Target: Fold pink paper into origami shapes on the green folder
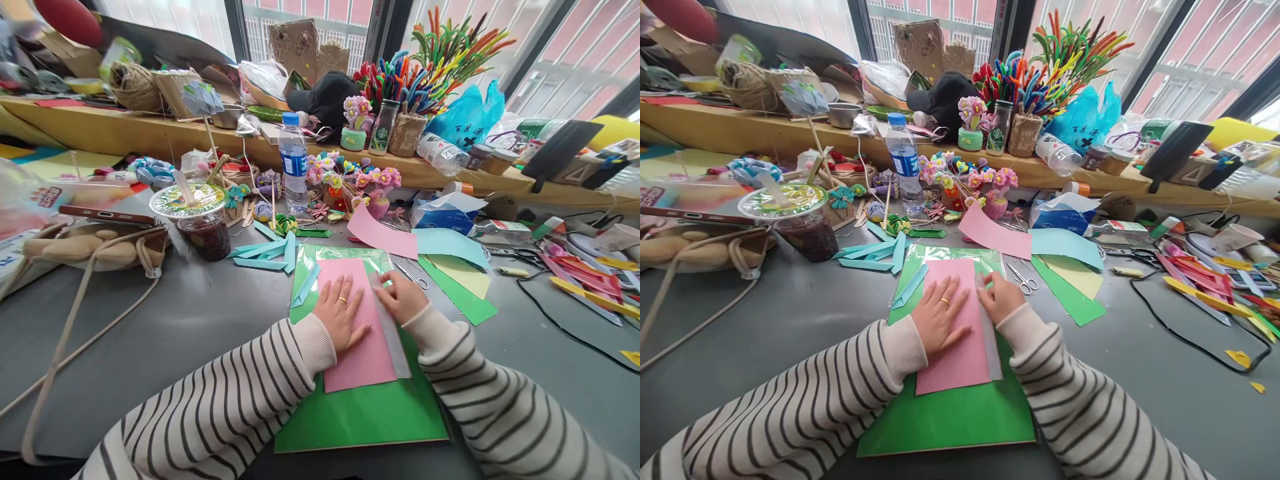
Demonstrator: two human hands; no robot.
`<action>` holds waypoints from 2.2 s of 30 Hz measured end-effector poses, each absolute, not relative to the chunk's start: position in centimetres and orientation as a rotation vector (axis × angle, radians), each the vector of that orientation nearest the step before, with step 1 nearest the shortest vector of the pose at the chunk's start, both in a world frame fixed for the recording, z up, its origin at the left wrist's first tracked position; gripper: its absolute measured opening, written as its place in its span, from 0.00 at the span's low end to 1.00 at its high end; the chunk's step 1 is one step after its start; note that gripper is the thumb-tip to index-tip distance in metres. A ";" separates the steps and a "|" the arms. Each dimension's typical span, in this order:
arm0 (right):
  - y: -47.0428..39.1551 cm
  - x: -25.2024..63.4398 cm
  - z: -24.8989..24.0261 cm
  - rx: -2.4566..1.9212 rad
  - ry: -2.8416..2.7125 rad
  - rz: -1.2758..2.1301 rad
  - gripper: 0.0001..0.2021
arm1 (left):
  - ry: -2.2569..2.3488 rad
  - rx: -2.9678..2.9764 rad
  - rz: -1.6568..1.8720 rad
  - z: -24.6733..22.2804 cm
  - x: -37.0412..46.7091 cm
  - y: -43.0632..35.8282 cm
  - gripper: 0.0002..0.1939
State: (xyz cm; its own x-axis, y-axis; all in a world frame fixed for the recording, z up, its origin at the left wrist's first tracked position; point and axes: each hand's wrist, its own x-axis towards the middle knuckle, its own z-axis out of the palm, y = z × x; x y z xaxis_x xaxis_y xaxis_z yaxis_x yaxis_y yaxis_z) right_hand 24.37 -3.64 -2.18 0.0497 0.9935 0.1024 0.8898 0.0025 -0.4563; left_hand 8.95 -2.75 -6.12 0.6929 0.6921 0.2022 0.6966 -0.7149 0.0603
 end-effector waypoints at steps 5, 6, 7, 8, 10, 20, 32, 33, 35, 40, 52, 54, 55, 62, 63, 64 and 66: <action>-2.5 22.9 -3.7 -2.008 -1.926 0.316 0.07 | -1.157 -2.889 -0.342 -6.1 8.8 -2.7 0.32; -2.4 22.9 -3.8 -2.026 -1.932 0.297 0.07 | -1.159 -2.895 -0.340 -6.1 8.8 -2.7 0.32; -2.2 23.0 -3.7 -2.047 -1.940 0.278 0.07 | -1.165 -2.896 -0.343 -6.0 8.8 -2.8 0.32; -2.0 23.2 -3.7 -2.073 -1.943 0.260 0.07 | -1.170 -2.898 -0.347 -6.0 8.8 -2.8 0.32; -1.5 23.4 -3.6 -2.125 -1.939 0.244 0.08 | -1.174 -2.903 -0.353 -5.9 8.8 -2.9 0.31; 1.2 22.8 -2.8 -2.309 -1.952 0.295 0.10 | -1.186 -2.888 -0.371 -6.0 8.9 -3.1 0.30; 2.3 21.5 -1.6 -2.433 -1.940 0.241 0.11 | -1.171 -2.905 -0.376 -6.0 8.7 -3.0 0.30; 2.3 21.4 -1.5 -2.436 -1.944 0.237 0.11 | -1.171 -2.904 -0.373 -6.0 8.7 -3.0 0.30; 2.3 21.3 -1.4 -2.435 -1.954 0.235 0.12 | -1.172 -2.904 -0.373 -6.0 8.7 -3.0 0.30; 2.7 21.7 -1.4 -2.430 -1.922 0.242 0.13 | -1.201 -2.951 -0.397 -5.7 8.8 -3.1 0.30; 1.1 27.5 -1.3 -2.198 -1.703 0.475 0.09 | -1.763 -2.981 -0.561 -3.1 3.5 2.3 0.25; 0.5 27.4 -1.0 -2.148 -1.692 0.541 0.09 | -1.853 -2.911 -0.704 -2.7 2.8 2.9 0.22; 0.3 27.2 -1.0 -2.105 -1.677 0.591 0.10 | -1.878 -2.891 -0.809 -2.5 2.6 3.0 0.21; -0.6 25.0 -2.3 -1.829 -1.586 1.039 0.13 | -2.552 -3.078 -1.491 -1.4 3.6 2.0 0.25; -0.6 24.8 -2.4 -1.831 -1.606 1.043 0.13 | -2.648 -3.053 -1.619 -1.4 3.8 1.9 0.26; -0.7 24.5 -2.5 -1.839 -1.631 1.039 0.13 | -2.706 -3.017 -1.756 -1.4 4.1 1.9 0.27; -0.7 24.3 -2.6 -1.864 -1.672 1.019 0.12 | -2.759 -2.917 -1.983 -1.5 4.6 2.1 0.27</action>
